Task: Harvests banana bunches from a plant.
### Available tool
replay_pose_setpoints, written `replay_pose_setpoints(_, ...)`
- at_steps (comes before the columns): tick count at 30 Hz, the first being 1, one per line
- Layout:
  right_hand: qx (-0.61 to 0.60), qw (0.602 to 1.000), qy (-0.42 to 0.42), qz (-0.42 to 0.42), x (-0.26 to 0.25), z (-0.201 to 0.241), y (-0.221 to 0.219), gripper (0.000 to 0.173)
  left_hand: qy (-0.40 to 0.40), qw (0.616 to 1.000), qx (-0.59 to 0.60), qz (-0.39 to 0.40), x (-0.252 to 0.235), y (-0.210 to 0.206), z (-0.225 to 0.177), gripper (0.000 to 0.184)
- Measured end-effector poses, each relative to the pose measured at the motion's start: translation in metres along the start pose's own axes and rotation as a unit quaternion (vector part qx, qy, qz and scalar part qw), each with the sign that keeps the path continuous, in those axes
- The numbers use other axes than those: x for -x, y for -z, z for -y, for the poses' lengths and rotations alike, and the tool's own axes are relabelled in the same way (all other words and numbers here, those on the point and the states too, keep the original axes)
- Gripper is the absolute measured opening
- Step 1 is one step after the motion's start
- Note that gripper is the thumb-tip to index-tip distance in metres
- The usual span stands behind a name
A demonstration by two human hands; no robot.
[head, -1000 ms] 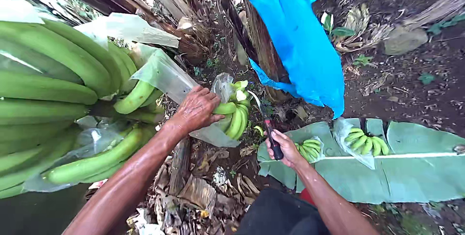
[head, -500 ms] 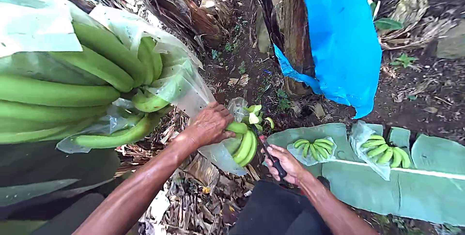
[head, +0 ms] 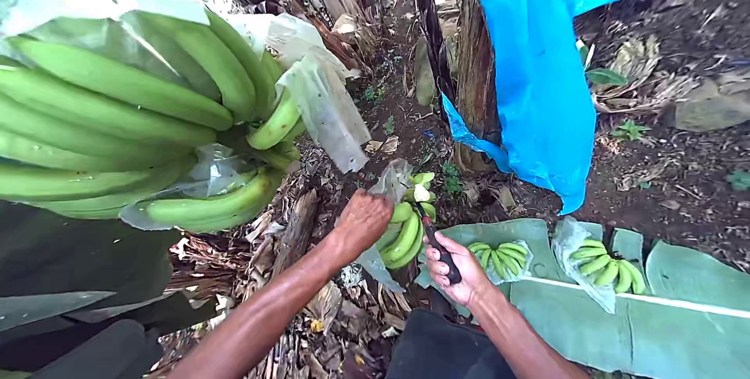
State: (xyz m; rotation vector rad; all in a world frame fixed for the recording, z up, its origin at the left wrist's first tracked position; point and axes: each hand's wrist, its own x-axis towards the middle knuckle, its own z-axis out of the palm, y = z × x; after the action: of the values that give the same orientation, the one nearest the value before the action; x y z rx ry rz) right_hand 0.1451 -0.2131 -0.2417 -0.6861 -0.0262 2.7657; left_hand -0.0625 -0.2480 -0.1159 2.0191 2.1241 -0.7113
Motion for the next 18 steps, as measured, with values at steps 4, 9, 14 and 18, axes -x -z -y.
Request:
replay_pose_setpoints(4, 0.018, 0.997, 0.030, -0.070, 0.002, 0.003, 0.014, 0.040, 0.044, 0.992, 0.118, 0.024, -0.015, -0.036, -0.013, 0.038)
replay_pose_setpoints(9, 0.057, 0.984, -0.003, -0.172, 0.019, 0.008, -0.006, 0.033, 0.078, 0.974, 0.214, -0.003, -0.034, -0.122, -0.020, 0.039)
replay_pose_setpoints(14, 0.122, 0.970, -0.059, -0.201, 0.013, -0.009, -0.003, 0.032, 0.106, 0.956, 0.274, -0.010, -0.021, -0.190, -0.037, 0.039)
replay_pose_setpoints(18, 0.238, 0.968, -0.036, -0.067, 0.009, -0.016, -0.053, 0.033, 0.149, 0.938, 0.313, 0.017, -0.033, -0.218, -0.035, 0.046)
